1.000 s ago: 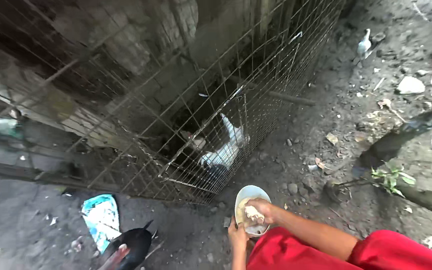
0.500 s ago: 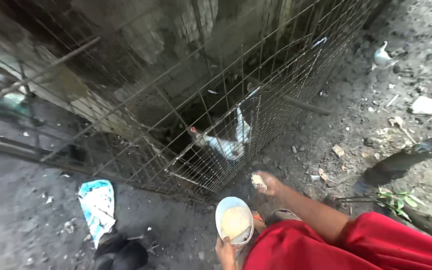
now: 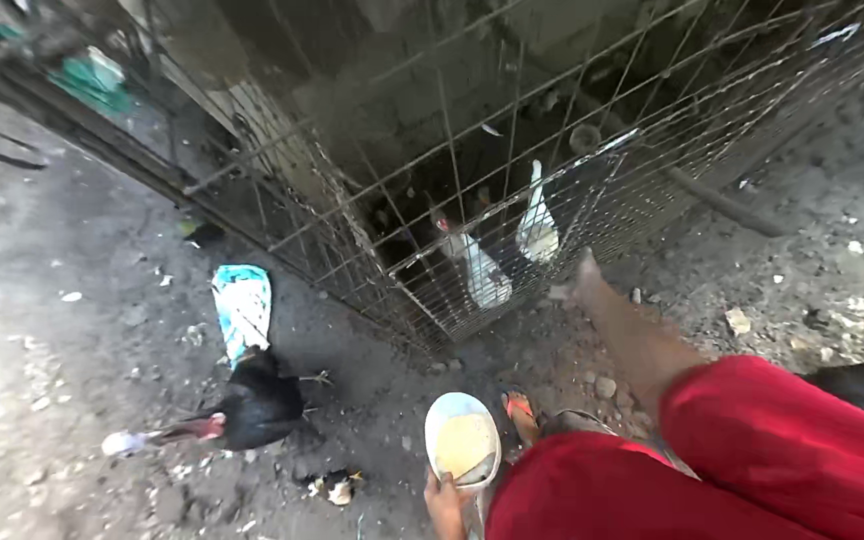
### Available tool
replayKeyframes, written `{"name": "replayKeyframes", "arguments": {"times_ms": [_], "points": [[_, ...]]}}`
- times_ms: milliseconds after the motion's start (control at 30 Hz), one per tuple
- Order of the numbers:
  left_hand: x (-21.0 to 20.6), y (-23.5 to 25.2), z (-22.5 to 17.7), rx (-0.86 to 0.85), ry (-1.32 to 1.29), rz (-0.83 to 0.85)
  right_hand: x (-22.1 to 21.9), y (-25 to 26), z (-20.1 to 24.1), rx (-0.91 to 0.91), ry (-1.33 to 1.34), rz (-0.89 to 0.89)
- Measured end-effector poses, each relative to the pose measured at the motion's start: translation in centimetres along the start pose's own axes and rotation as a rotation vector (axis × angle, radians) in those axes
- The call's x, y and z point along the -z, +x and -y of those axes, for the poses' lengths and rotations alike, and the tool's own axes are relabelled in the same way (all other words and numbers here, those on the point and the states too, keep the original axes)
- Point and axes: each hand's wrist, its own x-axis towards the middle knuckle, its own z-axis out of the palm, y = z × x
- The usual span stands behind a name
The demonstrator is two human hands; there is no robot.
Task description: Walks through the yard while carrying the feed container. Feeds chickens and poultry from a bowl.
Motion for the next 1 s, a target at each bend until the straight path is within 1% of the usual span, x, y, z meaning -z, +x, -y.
{"name": "replayKeyframes", "arguments": {"times_ms": [33, 67, 100, 167, 200, 233, 267, 333, 367, 400, 433, 467, 500, 533, 600, 700, 767, 900, 1000], "points": [[0.0, 0.3, -0.1, -0.007, 0.011, -0.002, 1.3, 3.5, -2.8, 0.081, -0.057, -0.091], [-0.1, 0.4, 0.0, -0.01, 0.023, -0.001, 2.6, 5.5, -5.3, 0.108, -0.103, -0.144], [-0.5, 0.5, 0.1, -0.014, 0.034, 0.005, 4.0, 6.4, -7.6, 0.091, -0.17, -0.165], [-1.6, 0.5, 0.0, -0.037, 0.067, 0.032, 5.3, 5.1, -11.8, 0.062, -0.318, -0.198], [-2.3, 0.6, -0.4, -0.054, 0.086, 0.05, 5.2, 3.7, -13.7, 0.114, -0.438, -0.191], [-3.0, 0.7, -0.9, -0.072, 0.116, 0.071, 5.0, 1.8, -15.4, 0.227, -0.597, -0.154], [-3.8, 0.7, -1.3, -0.095, 0.156, 0.098, 5.1, -0.1, -16.8, 0.379, -0.778, -0.059], [-5.3, 0.4, -2.2, -0.133, 0.238, 0.146, 5.4, -2.5, -18.7, 0.68, -1.131, 0.209], [-6.1, 0.3, -2.8, -0.142, 0.28, 0.169, 5.0, -3.0, -19.0, 0.772, -1.279, 0.338], [-6.8, 0.3, -3.2, -0.151, 0.321, 0.19, 4.5, -3.2, -19.1, 0.808, -1.423, 0.47], [-7.4, 0.1, -3.8, -0.158, 0.353, 0.206, 3.8, -3.1, -19.1, 0.776, -1.576, 0.595], [-7.9, -0.2, -4.4, -0.168, 0.374, 0.213, 3.2, -2.3, -19.3, 0.722, -1.712, 0.683], [-8.4, -0.6, -5.0, -0.186, 0.385, 0.221, 2.9, -1.4, -19.7, 0.666, -1.827, 0.718], [-8.8, -0.9, -5.4, -0.204, 0.381, 0.23, 2.9, -0.5, -20.1, 0.623, -1.906, 0.711], [-9.5, -1.4, -6.0, -0.244, 0.363, 0.237, 3.3, 0.9, -21.1, 0.586, -1.959, 0.639], [-9.6, -2.1, -6.3, -0.29, 0.375, 0.203, 3.2, 0.7, -21.8, 0.479, -1.909, 0.593], [-9.6, -2.7, -6.0, -0.276, 0.351, 0.202, 3.2, 0.8, -22.0, 0.372, -1.865, 0.592], [-9.9, -3.4, -5.6, -0.19, 0.25, 0.22, 3.0, 3.1, -22.1, 0.156, -1.748, 0.595], [-10.2, -3.2, -5.8, -0.213, 0.255, 0.23, 3.4, 3.9, -22.1, 0.087, -1.602, 0.542]]}}
